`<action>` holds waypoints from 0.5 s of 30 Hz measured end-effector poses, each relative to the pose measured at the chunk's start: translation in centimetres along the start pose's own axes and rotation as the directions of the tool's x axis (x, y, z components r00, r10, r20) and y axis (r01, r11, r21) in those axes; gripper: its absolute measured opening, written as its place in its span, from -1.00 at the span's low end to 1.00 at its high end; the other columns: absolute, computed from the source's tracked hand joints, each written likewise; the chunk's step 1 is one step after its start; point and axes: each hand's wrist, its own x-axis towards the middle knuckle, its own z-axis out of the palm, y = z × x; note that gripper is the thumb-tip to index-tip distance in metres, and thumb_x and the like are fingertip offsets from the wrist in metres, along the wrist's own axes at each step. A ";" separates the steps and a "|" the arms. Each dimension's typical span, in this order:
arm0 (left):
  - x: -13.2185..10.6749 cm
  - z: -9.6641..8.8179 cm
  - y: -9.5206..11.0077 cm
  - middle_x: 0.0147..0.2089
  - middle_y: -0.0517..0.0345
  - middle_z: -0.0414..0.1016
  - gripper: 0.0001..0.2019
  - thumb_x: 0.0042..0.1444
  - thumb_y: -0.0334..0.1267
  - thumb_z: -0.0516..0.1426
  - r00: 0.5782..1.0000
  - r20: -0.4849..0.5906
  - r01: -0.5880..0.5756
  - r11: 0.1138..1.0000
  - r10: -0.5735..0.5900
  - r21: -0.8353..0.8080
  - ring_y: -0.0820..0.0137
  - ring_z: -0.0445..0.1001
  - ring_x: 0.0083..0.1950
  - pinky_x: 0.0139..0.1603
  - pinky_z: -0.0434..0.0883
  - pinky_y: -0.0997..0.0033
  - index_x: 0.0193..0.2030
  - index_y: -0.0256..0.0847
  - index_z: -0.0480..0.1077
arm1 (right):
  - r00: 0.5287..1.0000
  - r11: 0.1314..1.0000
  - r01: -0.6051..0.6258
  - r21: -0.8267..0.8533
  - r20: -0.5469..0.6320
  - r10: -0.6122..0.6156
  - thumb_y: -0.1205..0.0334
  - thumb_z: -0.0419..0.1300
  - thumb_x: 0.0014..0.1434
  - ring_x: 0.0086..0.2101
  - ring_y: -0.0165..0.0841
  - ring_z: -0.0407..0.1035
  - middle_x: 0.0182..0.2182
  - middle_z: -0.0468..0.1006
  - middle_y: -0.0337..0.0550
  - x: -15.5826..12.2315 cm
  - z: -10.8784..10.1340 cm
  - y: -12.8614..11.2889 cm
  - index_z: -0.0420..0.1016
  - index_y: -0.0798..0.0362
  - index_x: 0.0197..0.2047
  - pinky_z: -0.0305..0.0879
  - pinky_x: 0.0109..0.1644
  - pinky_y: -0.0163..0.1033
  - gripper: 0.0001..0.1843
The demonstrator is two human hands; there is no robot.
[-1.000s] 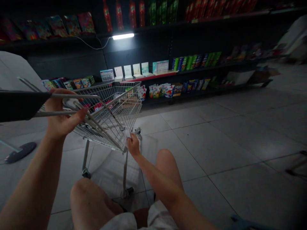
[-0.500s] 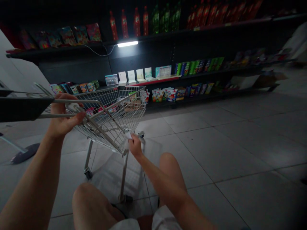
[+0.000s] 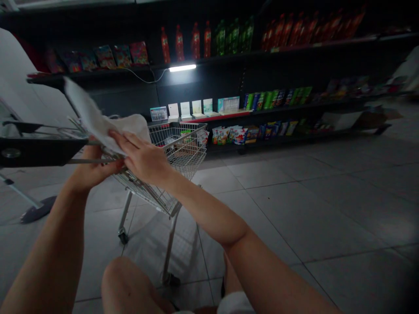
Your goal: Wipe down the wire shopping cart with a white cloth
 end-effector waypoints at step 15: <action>-1.5 0.1 -1.2 0.08 -0.07 0.46 -0.63 -0.08 -0.17 0.24 0.976 -0.188 0.089 0.990 -0.108 -0.108 0.16 0.23 0.35 0.40 0.10 -0.03 -0.15 -0.12 0.22 | 0.820 0.890 -0.326 -0.318 0.373 0.434 0.30 -0.09 0.30 0.00 -0.12 0.44 0.14 0.36 0.03 -0.3 4.2 16.9 0.27 0.00 0.16 0.40 -0.06 -0.04 -0.61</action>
